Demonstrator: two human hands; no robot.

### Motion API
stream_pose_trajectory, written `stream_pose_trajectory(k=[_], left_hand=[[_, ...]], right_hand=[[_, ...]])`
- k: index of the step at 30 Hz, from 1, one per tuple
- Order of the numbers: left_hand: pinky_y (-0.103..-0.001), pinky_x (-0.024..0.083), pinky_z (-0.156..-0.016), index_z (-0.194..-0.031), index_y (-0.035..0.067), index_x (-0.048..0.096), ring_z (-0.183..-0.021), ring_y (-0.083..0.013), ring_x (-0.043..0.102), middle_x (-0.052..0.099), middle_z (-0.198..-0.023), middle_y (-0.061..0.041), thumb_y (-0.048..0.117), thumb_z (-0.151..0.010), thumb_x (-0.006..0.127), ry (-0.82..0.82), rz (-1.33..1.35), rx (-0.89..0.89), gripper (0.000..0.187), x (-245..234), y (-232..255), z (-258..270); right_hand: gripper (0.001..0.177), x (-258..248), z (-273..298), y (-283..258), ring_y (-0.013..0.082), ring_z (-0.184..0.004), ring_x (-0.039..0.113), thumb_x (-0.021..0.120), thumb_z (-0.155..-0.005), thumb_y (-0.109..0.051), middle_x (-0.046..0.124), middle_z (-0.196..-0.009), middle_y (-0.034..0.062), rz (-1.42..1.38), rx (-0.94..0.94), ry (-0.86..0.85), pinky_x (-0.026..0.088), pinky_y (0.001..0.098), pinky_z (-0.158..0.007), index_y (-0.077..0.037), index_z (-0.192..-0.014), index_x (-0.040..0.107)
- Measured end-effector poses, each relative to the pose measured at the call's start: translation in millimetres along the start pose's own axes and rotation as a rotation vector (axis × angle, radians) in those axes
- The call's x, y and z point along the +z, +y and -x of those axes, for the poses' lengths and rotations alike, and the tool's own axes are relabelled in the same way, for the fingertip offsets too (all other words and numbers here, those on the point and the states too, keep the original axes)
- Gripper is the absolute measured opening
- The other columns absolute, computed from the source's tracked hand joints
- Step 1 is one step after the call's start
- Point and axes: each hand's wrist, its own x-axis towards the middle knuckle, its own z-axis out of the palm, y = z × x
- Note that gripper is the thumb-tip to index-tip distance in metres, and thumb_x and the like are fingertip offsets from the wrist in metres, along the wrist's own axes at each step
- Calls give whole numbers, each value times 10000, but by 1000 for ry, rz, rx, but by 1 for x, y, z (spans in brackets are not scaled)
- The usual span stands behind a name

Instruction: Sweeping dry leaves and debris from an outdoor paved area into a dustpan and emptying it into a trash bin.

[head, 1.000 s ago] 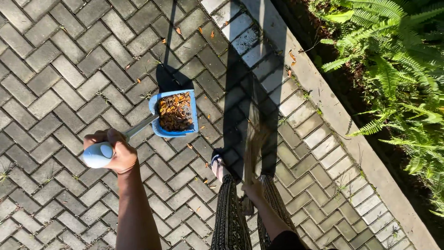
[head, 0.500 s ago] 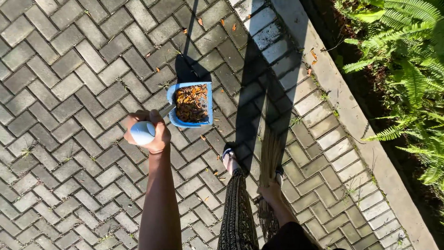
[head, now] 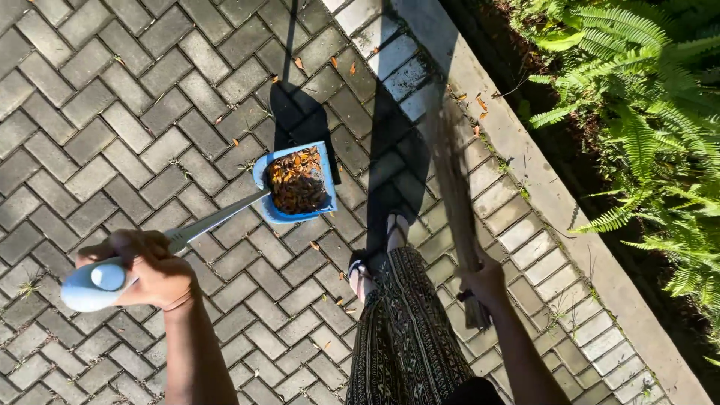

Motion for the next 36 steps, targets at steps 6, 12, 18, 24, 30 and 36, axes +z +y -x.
stream_pose_trajectory(k=[6,12,18,24,30,36], left_hand=[[-276,395,-472,-1050,86,383,-460,-109,465,474,-623,-41,100,-1098,567,139,121,-55,191,69,22,-19],[-291,390,-472,-1014,54,381,-442,-144,470,493,-613,-68,105,-1195,565,118,-56,-78,263,133,8,2],[-272,360,-512,-1014,61,399,-521,-124,473,510,-670,-53,114,-1157,596,77,-59,-55,250,181,-5,-1],[-266,339,-607,-934,47,424,-645,-125,423,470,-780,-32,57,-1131,673,111,-203,-21,317,197,-17,-2],[-268,364,-588,-851,25,493,-612,-130,455,514,-744,-46,65,-1032,726,185,-323,33,297,223,-6,-3],[-257,448,-582,-806,19,559,-574,-91,531,548,-631,-39,131,-982,778,119,-384,-12,302,221,19,-20]], right_hand=[[553,-179,-265,185,209,-712,727,815,-689,-45,733,-945,141,-252,-16,284,614,363,-571,56,-1199,625],[403,-100,-266,75,230,-670,708,821,-812,-141,735,-883,146,-133,406,268,596,347,-620,74,-1100,639],[948,-53,-124,33,211,-515,675,810,-733,18,745,-769,174,159,72,-315,586,369,-491,-129,-1553,356],[977,-105,-158,8,204,-588,732,865,-733,-90,768,-823,153,508,-168,72,608,368,-557,-142,-1574,369],[646,-94,-322,-1,207,-681,705,842,-764,-119,746,-896,170,245,25,80,609,365,-610,125,-1347,707],[892,2,-152,-54,177,-565,693,826,-726,7,752,-823,119,327,-47,-402,603,320,-536,-72,-1521,429]])
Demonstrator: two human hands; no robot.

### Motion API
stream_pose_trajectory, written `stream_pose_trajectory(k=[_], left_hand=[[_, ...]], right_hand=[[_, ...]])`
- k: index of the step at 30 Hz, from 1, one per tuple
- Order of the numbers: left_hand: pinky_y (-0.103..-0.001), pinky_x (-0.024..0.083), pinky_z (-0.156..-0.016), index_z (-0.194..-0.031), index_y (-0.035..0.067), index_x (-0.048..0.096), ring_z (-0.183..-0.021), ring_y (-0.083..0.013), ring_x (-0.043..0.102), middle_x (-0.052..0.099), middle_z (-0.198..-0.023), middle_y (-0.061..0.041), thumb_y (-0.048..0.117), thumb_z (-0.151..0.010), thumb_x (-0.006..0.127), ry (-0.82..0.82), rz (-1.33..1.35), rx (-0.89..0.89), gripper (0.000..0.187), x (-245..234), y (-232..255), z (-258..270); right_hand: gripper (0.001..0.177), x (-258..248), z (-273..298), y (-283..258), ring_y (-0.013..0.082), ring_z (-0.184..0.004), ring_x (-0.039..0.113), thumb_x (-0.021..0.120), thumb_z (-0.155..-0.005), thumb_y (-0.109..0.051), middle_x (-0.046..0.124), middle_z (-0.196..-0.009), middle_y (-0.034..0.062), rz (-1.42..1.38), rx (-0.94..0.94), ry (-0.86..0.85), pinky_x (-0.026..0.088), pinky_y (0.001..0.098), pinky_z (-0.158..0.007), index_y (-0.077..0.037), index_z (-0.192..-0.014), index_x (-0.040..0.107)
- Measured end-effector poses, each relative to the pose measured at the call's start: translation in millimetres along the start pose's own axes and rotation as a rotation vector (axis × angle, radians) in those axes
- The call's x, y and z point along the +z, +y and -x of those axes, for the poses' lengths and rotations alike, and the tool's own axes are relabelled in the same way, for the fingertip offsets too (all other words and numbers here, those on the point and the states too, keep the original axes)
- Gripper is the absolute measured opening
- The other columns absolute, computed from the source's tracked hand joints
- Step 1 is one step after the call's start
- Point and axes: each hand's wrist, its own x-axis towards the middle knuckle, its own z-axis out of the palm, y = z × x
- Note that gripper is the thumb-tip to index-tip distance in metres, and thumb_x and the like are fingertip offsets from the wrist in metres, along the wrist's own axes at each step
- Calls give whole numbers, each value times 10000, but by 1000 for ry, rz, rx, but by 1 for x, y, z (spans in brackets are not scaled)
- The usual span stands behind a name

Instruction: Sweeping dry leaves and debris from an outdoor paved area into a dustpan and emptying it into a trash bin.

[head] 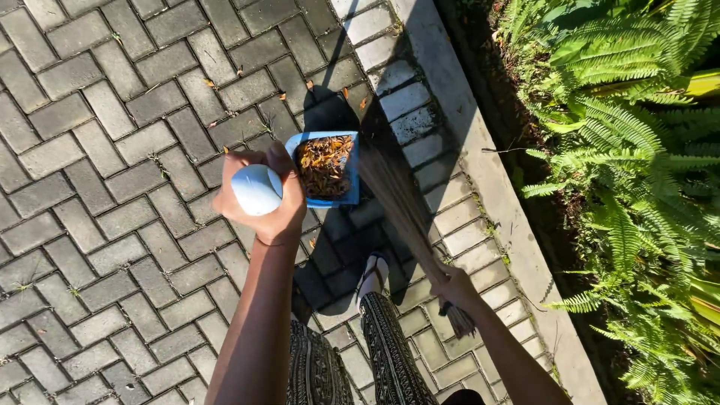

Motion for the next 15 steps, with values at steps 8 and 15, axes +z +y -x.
stream_pose_trajectory(k=[8,15], left_hand=[[-247,376,-493,-927,37,448,-534,-113,491,529,-680,-44,62,-1098,643,80,289,-77,261,-90,-75,-20],[-258,411,-464,-1031,81,422,-459,-101,480,540,-594,-56,21,-1133,534,175,341,-133,163,-211,-152,-79]], right_hand=[[928,-30,53,5,196,-576,719,847,-702,-69,760,-833,152,61,112,309,612,350,-558,-126,-1539,450],[676,52,-113,-32,273,-747,755,838,-718,-89,777,-968,257,-63,94,396,629,382,-633,142,-1327,658]])
